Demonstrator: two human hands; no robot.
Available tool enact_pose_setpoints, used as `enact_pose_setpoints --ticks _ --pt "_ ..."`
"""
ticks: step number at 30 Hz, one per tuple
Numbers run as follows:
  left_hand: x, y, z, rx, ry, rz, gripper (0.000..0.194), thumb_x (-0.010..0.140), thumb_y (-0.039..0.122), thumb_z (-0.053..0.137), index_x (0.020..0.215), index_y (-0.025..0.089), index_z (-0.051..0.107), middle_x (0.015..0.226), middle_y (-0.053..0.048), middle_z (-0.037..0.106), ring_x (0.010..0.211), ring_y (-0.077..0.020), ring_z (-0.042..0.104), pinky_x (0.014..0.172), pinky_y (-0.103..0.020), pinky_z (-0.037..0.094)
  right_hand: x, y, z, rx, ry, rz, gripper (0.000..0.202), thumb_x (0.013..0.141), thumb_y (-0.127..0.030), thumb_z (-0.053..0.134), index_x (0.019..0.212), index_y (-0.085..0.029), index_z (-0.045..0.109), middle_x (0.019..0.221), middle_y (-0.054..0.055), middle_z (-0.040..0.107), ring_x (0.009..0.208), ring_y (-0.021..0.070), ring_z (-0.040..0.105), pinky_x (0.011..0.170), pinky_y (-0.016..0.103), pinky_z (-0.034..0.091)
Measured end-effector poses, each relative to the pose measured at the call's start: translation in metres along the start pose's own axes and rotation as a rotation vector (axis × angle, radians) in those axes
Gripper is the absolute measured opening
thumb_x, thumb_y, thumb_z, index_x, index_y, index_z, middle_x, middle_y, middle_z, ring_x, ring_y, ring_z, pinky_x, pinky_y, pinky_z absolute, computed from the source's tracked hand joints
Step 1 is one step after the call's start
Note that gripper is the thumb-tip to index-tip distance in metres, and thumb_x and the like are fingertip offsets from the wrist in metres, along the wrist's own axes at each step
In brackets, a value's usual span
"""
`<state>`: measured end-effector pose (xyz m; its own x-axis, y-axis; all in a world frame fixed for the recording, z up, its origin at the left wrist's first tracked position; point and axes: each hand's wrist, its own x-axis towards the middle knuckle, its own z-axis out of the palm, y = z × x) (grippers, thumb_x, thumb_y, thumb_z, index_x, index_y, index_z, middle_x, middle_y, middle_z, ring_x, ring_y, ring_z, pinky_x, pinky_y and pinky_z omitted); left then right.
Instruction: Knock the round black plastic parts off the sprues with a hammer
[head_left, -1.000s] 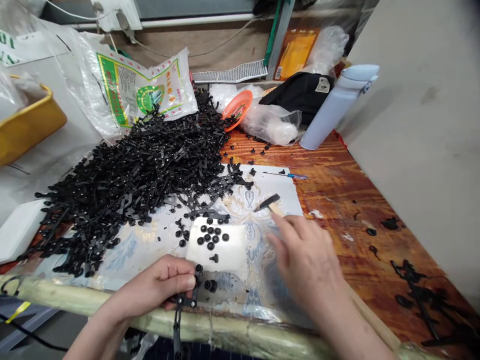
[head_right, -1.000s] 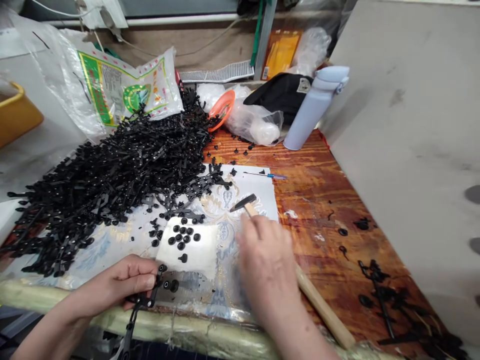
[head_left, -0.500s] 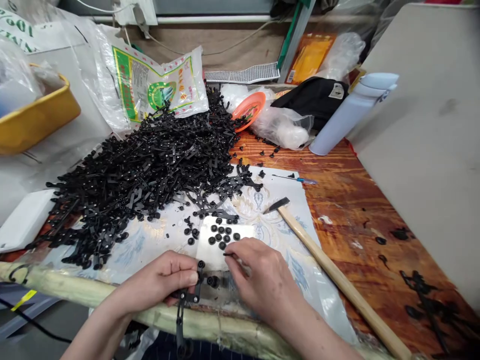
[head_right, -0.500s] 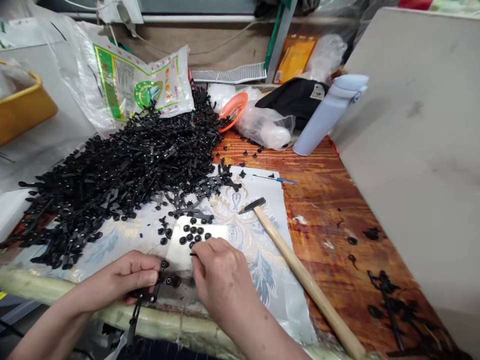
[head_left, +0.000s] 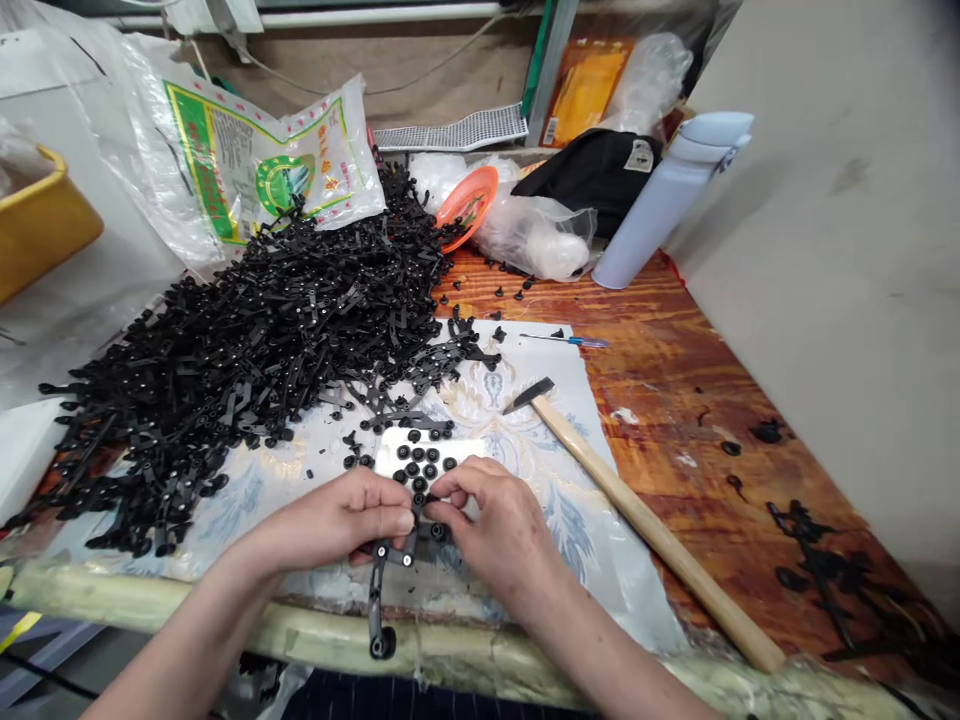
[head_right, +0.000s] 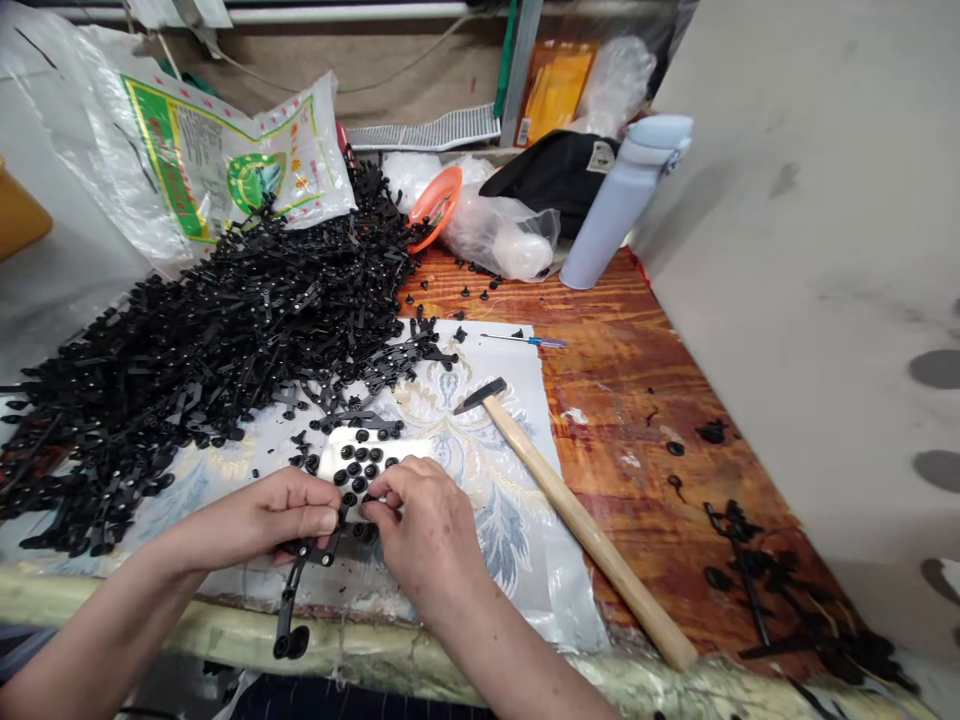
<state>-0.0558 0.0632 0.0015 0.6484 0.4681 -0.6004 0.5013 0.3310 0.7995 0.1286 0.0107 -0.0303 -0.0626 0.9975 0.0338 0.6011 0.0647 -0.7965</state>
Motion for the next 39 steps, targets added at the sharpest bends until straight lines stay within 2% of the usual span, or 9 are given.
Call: enact_pose_setpoints --ticks 6,13,19,28,33,39 --pt "0.011 0.014 -0.015 0.142 -0.092 -0.001 0.032 0.082 0.042 0.055 0.062 0.016 0.058 0.051 0.006 0.043 0.044 -0.0075 0.036 0.043 -0.02 0.029 0.001 -0.002 -0.003 0.018 -0.003 0.0 0.016 0.072 -0.007 0.072 0.075 -0.021 0.068 0.069 -0.002 0.061 0.072 0.0149 0.057 0.065 0.027 0.044" --pt "0.021 0.024 -0.023 0.283 -0.193 -0.098 0.025 0.08 0.034 0.056 0.063 0.016 0.061 0.055 0.004 0.05 0.045 -0.0087 0.042 0.043 -0.02 0.033 0.001 0.002 -0.002 0.05 0.014 0.007 0.014 0.07 -0.009 0.074 0.074 -0.022 0.069 0.067 -0.004 0.061 0.07 0.014 0.056 0.068 0.028 0.043" --pt "0.019 0.031 -0.02 0.285 -0.16 -0.114 0.026 0.08 0.035 0.057 0.063 0.016 0.063 0.053 0.005 0.046 0.045 -0.0086 0.039 0.041 -0.019 0.033 0.003 0.003 -0.004 0.084 0.018 0.014 0.014 0.069 -0.009 0.075 0.071 -0.021 0.068 0.065 -0.004 0.06 0.067 0.0125 0.055 0.069 0.027 0.042" --pt "0.024 0.035 -0.021 0.343 -0.198 -0.14 0.031 0.08 0.04 0.057 0.062 0.016 0.064 0.052 0.003 0.047 0.044 -0.0082 0.04 0.041 -0.019 0.031 0.003 0.002 -0.004 0.082 0.024 -0.007 0.014 0.073 -0.007 0.069 0.07 -0.021 0.067 0.066 -0.004 0.06 0.068 0.0124 0.055 0.07 0.027 0.042" --pt "0.021 0.034 -0.019 0.285 -0.141 -0.194 0.031 0.076 0.043 0.061 0.061 0.016 0.064 0.053 0.003 0.048 0.047 -0.0086 0.038 0.041 -0.018 0.033 0.003 0.003 -0.004 0.087 0.024 -0.005 0.011 0.073 -0.013 0.072 0.069 -0.021 0.067 0.067 -0.004 0.061 0.067 0.012 0.055 0.07 0.028 0.042" --pt "0.018 0.032 -0.016 0.24 -0.122 -0.211 0.033 0.075 0.045 0.061 0.059 0.016 0.062 0.048 0.006 0.043 0.041 -0.0071 0.034 0.039 -0.019 0.027 0.005 0.0 -0.004 0.094 0.014 0.003 0.013 0.071 -0.008 0.072 0.069 -0.02 0.068 0.066 -0.003 0.061 0.068 0.0129 0.056 0.071 0.029 0.043"
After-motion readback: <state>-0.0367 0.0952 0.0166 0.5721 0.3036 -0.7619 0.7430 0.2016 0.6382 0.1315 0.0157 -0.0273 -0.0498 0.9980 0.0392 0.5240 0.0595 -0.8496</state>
